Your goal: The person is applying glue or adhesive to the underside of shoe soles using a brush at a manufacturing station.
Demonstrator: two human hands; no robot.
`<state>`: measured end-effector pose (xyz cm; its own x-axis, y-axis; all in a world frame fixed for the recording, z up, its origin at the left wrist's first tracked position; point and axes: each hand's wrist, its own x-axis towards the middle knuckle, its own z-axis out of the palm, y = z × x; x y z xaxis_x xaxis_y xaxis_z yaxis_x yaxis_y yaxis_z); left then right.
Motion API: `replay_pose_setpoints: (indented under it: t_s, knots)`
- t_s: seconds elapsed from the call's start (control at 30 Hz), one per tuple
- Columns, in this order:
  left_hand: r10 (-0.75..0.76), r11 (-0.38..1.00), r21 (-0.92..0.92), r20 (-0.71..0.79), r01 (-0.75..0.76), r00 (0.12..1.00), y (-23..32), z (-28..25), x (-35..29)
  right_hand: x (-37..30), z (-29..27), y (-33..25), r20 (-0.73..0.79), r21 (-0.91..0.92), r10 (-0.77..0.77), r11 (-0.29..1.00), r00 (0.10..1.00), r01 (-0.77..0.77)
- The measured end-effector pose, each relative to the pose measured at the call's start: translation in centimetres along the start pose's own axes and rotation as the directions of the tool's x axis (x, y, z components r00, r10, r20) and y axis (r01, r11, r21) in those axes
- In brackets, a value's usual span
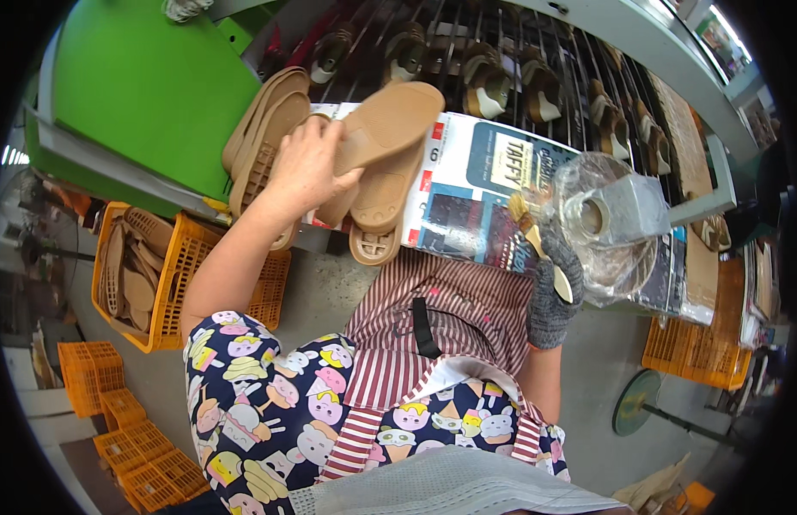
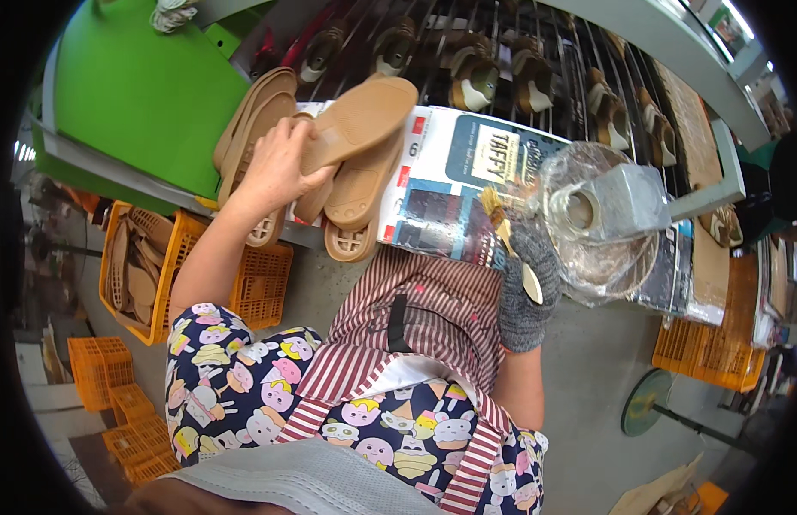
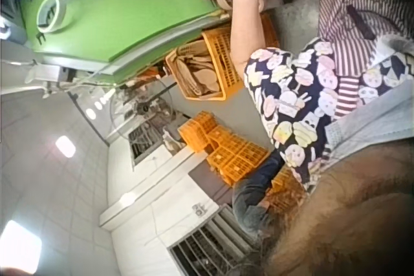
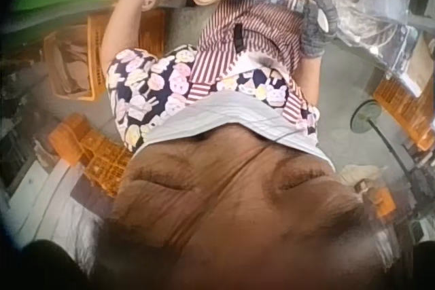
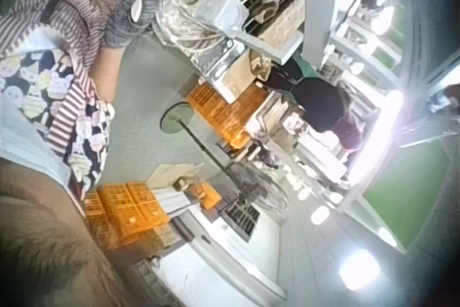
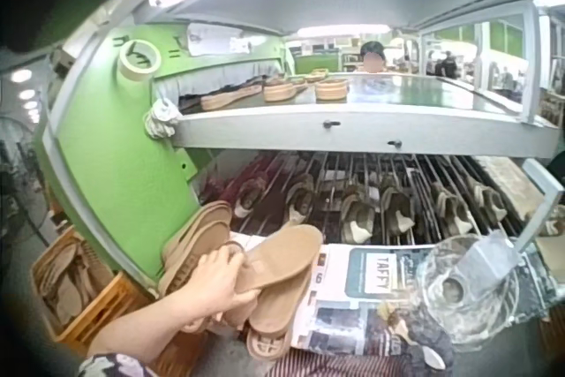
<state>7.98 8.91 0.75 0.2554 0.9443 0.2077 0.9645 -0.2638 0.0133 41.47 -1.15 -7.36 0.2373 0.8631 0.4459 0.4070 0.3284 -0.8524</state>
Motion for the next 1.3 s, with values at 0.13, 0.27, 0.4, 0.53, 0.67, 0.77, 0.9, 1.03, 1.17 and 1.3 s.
replay_pose_setpoints:
  t_s: [0.13,0.27,0.4,0.53,0.67,0.77,0.9,1.03,1.17,1.3]
  knots:
    - [-0.01,0.973,-0.231,0.027,0.016,1.0,-1.5,0.5,1.0,0.5,-0.7,-0.5,-0.056,-0.01,-0.073,0.997,0.996,0.073]
    - [-0.14,0.792,-0.609,-0.119,0.039,0.983,-4.0,1.4,0.2,1.2,-2.0,0.3,-0.131,-0.018,-0.075,0.997,0.989,0.073]
    - [-0.321,0.371,-0.928,-0.1,0.028,0.942,-4.8,-2.2,-0.4,2.5,-5.1,1.3,-0.263,0.215,0.114,0.975,0.958,-0.057]
    - [-0.156,-0.493,-0.844,-0.151,-0.21,0.976,-0.3,-3.3,-0.9,4.6,-7.1,1.5,-0.341,0.18,0.106,0.983,0.934,-0.045]
    - [-0.03,-0.557,-0.805,-0.228,-0.205,0.973,3.9,-0.8,-1.3,6.3,-7.3,3.1,-0.285,-0.088,0.101,0.988,0.953,-0.131]
    - [0.022,-0.529,-0.83,-0.223,-0.178,0.974,7.8,1.7,-1.0,7.2,-6.7,3.6,-0.206,-0.377,0.072,0.915,0.976,-0.147]
    - [0.102,-0.415,-0.902,-0.172,-0.115,0.98,10.9,4.6,-1.0,8.0,-6.1,5.7,-0.065,-0.525,0.205,0.825,0.977,-0.208]
    - [0.121,-0.345,-0.938,-0.095,-0.048,0.988,11.7,7.7,-1.1,8.2,-5.9,5.4,0.008,-0.423,0.2,0.889,0.98,-0.178]
    - [0.13,-0.217,-0.972,-0.122,-0.092,0.984,12.9,9.0,-0.9,7.8,-7.2,4.3,-0.012,-0.433,0.131,0.893,0.991,-0.123]
    - [0.126,0.028,-0.977,-0.205,-0.21,0.971,13.6,9.5,-0.8,6.8,-7.6,4.1,-0.13,-0.19,0.207,0.955,0.97,-0.229]
